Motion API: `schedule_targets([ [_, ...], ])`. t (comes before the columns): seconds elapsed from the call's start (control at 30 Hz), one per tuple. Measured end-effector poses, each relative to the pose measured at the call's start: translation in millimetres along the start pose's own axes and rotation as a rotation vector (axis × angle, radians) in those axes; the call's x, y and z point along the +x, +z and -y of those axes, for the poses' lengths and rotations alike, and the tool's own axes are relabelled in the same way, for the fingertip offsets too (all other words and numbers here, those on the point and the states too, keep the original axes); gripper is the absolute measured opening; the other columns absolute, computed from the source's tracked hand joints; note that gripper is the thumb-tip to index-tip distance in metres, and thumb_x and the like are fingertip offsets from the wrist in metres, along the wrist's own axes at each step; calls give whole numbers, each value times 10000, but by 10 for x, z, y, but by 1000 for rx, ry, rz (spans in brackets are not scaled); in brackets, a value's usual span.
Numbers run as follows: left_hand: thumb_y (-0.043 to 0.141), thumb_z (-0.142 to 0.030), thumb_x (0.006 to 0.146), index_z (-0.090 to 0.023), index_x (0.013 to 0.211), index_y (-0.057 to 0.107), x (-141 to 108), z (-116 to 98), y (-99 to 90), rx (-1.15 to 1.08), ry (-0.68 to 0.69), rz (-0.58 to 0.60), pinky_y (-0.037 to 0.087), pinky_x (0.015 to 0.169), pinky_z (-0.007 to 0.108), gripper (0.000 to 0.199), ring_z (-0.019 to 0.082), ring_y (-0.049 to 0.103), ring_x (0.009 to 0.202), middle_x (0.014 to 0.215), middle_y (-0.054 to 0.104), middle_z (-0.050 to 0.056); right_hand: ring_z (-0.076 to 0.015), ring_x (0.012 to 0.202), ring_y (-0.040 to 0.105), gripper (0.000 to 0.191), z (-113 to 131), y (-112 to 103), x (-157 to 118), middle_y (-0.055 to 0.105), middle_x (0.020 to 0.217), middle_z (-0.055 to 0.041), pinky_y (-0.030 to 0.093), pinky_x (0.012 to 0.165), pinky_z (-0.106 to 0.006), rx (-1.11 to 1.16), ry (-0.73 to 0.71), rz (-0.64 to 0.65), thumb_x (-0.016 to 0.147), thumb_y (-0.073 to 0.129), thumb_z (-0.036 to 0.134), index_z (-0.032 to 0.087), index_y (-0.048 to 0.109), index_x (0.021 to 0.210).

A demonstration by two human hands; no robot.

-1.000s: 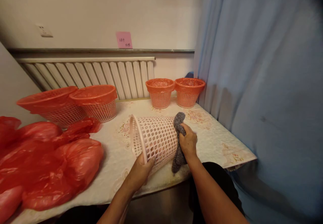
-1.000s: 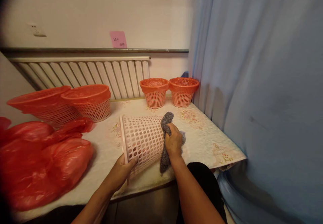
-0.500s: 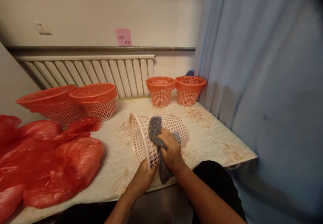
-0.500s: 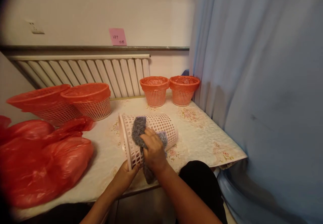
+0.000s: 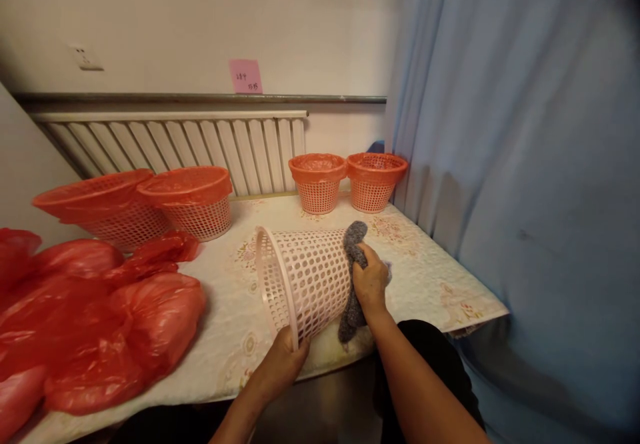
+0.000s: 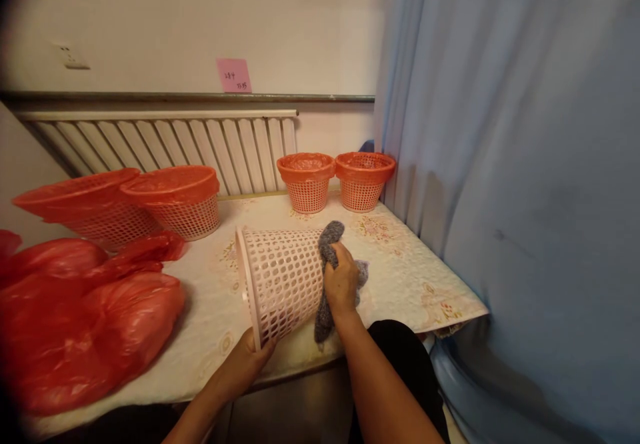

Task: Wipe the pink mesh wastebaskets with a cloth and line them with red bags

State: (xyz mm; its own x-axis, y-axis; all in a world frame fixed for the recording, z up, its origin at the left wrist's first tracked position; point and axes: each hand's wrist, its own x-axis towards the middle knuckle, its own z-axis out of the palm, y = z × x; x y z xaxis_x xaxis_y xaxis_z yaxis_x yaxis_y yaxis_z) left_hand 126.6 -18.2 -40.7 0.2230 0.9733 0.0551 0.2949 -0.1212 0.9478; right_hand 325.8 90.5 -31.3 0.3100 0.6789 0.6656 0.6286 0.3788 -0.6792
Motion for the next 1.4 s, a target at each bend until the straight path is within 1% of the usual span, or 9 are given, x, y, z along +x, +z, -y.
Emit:
schedule_targets([
  [0.23, 573, -336, 845, -191, 1162, 654, 12, -20, 16, -45, 46, 34, 334, 1101, 413, 357, 285, 530, 1214, 1115, 719, 61, -240, 1267, 475, 511, 674, 8, -503, 547, 1317, -112, 396, 1072, -446, 249, -443, 224, 689, 470, 55, 179, 576, 1173],
  [0.37, 587, -370, 843, -186, 1126, 662, 6, 56, 11, -52, 45, 18, 354, 1083, 403, 346, 292, 545, 1188, 1142, 707, 68, -234, 1296, 443, 519, 816, 18, -583, 527, 1330, -116, 388, 1080, -445, 302, -554, 257, 683, 454, 35, 176, 569, 1169],
  [0.5, 569, -343, 850, -183, 1098, 684, -1, 112, -6, 0, 26, 21, 299, 1119, 431, 317, 293, 530, 1206, 1159, 696, 71, -210, 1263, 479, 521, 614, 63, -371, 570, 1290, -85, 367, 1092, -445, 230, -465, 222, 682, 421, 18, 199, 593, 1140],
  [0.7, 566, -282, 823, -190, 1090, 701, -80, 169, 3, 43, -37, 21, 288, 1124, 459, 314, 300, 514, 1231, 1181, 687, 83, -231, 1101, 597, 444, -28, -12, 68, 660, 1159, -92, 447, 999, -413, 17, -69, 56, 716, 455, 104, 181, 637, 1114],
  [0.8, 585, -256, 795, -202, 1111, 695, -116, 179, 4, 41, -54, 26, 281, 1129, 458, 339, 298, 518, 1228, 1221, 668, 79, -241, 1021, 626, 436, -240, -85, 182, 685, 1092, -103, 463, 960, -402, -86, 87, 9, 706, 455, 129, 159, 650, 1095],
  [0.9, 616, -238, 764, -192, 1114, 692, -117, 119, -23, 17, -71, 62, 293, 1123, 459, 361, 301, 523, 1228, 1208, 678, 77, -240, 994, 626, 440, -301, -104, 201, 689, 1066, -104, 463, 942, -389, -121, 119, 3, 703, 445, 136, 155, 651, 1091],
  [1.03, 638, -264, 773, -182, 1101, 686, -43, -78, -84, -13, -29, 113, 334, 1102, 435, 341, 290, 539, 1216, 1233, 663, 81, -238, 996, 618, 453, -275, -80, 172, 686, 1067, -101, 460, 937, -380, -117, 120, -2, 700, 446, 132, 158, 643, 1107],
  [1.23, 647, -358, 791, -123, 1253, 544, 179, -350, -121, -288, -28, -98, 431, 1011, 430, 528, 284, 598, 1127, 1242, 644, 130, -239, 1003, 617, 456, -275, -81, 155, 681, 1084, -108, 459, 941, -381, -107, 106, -3, 700, 445, 128, 150, 640, 1111],
  [1.4, 645, -357, 788, -112, 1221, 568, 259, -367, -108, -351, -19, -116, 428, 1020, 410, 503, 279, 578, 1162, 1223, 654, 129, -233, 1011, 623, 449, -281, -59, 138, 684, 1088, -94, 461, 953, -385, -86, 112, -13, 696, 458, 123, 165, 640, 1104],
])
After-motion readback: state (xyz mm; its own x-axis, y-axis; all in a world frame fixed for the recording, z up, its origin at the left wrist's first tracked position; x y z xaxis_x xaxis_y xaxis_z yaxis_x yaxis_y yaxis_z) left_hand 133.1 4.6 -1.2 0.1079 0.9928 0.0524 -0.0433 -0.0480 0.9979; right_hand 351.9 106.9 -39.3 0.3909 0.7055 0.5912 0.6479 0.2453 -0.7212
